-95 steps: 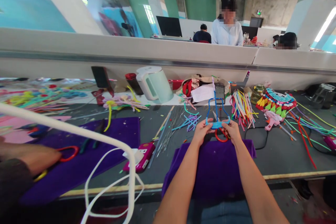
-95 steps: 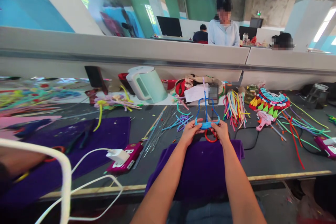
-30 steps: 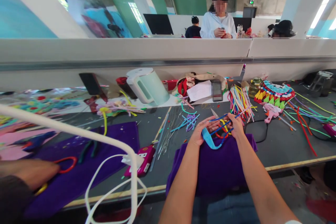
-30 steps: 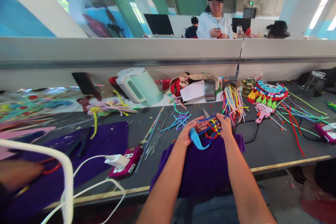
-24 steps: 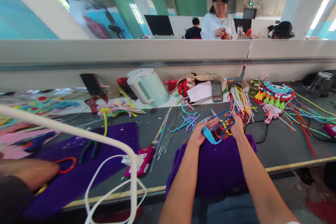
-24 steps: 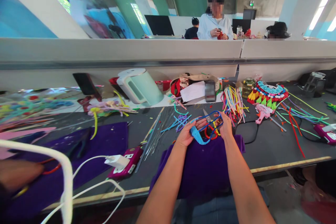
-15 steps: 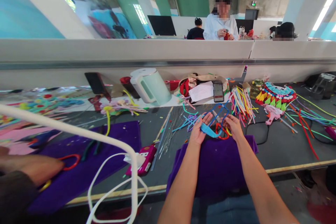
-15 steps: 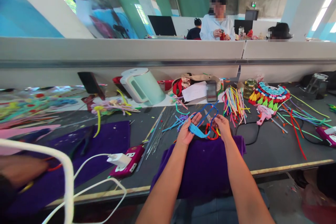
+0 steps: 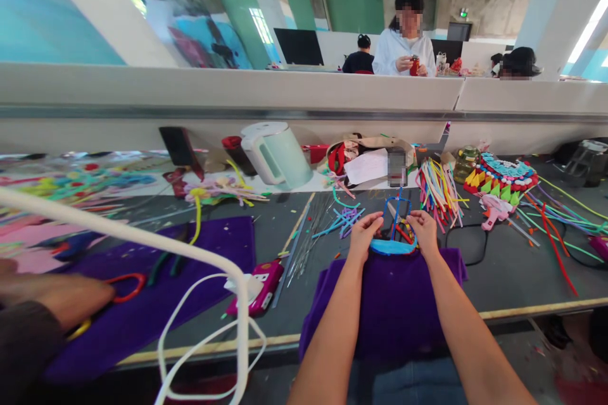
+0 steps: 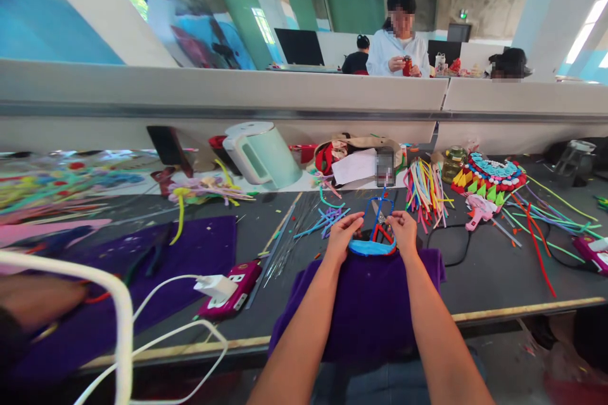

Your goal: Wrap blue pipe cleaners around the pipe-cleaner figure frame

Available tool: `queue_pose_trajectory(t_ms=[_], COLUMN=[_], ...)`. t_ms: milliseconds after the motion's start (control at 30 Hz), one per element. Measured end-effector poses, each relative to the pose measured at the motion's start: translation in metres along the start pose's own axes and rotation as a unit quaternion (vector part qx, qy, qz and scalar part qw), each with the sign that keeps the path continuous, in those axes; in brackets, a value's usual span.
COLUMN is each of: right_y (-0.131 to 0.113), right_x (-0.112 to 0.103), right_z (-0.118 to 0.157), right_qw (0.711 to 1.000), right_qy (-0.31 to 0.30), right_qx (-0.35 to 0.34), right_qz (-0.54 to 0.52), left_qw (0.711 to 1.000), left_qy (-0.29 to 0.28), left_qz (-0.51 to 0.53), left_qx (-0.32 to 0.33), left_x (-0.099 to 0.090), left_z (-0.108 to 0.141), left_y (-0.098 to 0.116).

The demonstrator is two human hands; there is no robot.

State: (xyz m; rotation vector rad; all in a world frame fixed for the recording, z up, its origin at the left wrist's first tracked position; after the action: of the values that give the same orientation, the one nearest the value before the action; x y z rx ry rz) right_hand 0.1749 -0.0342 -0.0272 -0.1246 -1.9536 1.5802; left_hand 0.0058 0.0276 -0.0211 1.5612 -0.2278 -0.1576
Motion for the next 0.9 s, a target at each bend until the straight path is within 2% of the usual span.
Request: queue_pose_trajectory(t_ms=[267,567,633,733,900], right_y=[0.0,-0.012,-0.013,-0.015,-0.014], right_x=[0.003,0.005,0.005,0.005,0.004], right_z=[0.001,0.009,0.009,0.009,0.008], right_qw=[0.985,0.966,0.965,0.966,0.967], right_qy=[0.004,0.003,0.003,0.006,0.008], right_qx=[-0.1,-0.13,-0.129,-0.124,-0.125], right_qz=[0.139,0.222,0.228,0.229,0.222], left_qw=[0.979,0.953,0.954,0.965,0.989], left_qy=[0.064,0.069,0.064,0.059,0.033], left_qz=[-0.182,-0.259,-0.258,-0.236,-0.142], left_qx=[0.071,0.145,0.141,0.101,0.034], left_x=[0.001,0.001,0.001,0.001,0.005], left_z=[-0.002,-0.003,-0.002,-0.001,0.004], left_y=[-0.004,-0.006,-0.005,-0.004,0.0])
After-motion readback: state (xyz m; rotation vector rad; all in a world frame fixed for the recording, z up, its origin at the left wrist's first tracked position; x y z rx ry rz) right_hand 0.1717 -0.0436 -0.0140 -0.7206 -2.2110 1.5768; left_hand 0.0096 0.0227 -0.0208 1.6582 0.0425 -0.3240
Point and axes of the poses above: each hand's wrist, its own z-axis away from the middle knuckle, its own x-axis out of the palm, y = z × x, the point moved 2 cm from there along -z, towards the middle knuckle, and after that the axes turned 13 degrees about -z, right-handed, at the moved point
